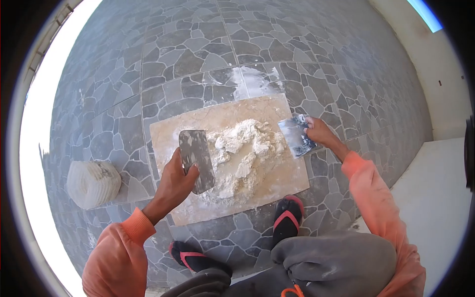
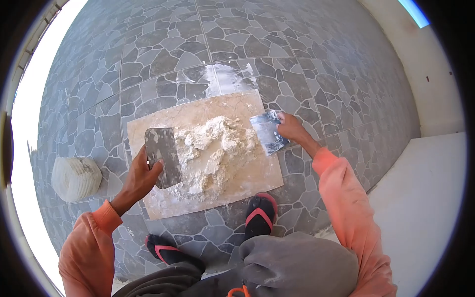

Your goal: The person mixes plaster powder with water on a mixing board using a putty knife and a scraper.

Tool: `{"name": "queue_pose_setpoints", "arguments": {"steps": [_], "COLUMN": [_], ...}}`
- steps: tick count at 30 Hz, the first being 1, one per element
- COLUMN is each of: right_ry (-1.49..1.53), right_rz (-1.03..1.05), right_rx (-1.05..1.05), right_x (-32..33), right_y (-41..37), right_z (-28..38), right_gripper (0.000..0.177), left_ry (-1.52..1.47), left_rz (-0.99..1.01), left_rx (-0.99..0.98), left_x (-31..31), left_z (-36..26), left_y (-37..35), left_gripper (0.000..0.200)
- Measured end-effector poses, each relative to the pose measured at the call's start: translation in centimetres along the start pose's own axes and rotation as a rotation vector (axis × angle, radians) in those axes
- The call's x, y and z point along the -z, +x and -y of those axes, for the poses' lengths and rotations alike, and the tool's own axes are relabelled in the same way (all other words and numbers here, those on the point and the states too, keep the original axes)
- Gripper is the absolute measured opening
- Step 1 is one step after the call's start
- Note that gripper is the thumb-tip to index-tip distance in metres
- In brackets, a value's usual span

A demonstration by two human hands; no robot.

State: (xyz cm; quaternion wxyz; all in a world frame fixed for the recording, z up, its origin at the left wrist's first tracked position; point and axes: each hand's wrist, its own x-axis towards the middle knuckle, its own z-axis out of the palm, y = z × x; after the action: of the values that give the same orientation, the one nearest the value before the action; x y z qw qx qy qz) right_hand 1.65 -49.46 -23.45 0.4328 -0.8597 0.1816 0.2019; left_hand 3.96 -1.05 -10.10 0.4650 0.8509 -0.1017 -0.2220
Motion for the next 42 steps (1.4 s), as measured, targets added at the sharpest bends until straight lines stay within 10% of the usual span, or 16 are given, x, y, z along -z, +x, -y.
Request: {"name": "queue_pose_setpoints", "arguments": {"steps": [16, 42], "right_ry": [0.764, 0.622], "right_rz": [0.102, 0.065], "right_rx": [-0.236, -0.032], "right_x": [-7.2, -12.5], "right_y": [-8.8, -14.4], "right_z": [1.6, 15.2], "right_gripper": [0.047, 0.038], "left_ry": [-0.037, 0.094], "left_rz": [0.147, 0.087], "left_rx": [-0.054, -0.235], "left_x": [-1.5, -2.5], "left_z": [-0.3, -2.8], "left_y": [0.8, -2.8], "left_gripper": [0.042, 0.033]}}
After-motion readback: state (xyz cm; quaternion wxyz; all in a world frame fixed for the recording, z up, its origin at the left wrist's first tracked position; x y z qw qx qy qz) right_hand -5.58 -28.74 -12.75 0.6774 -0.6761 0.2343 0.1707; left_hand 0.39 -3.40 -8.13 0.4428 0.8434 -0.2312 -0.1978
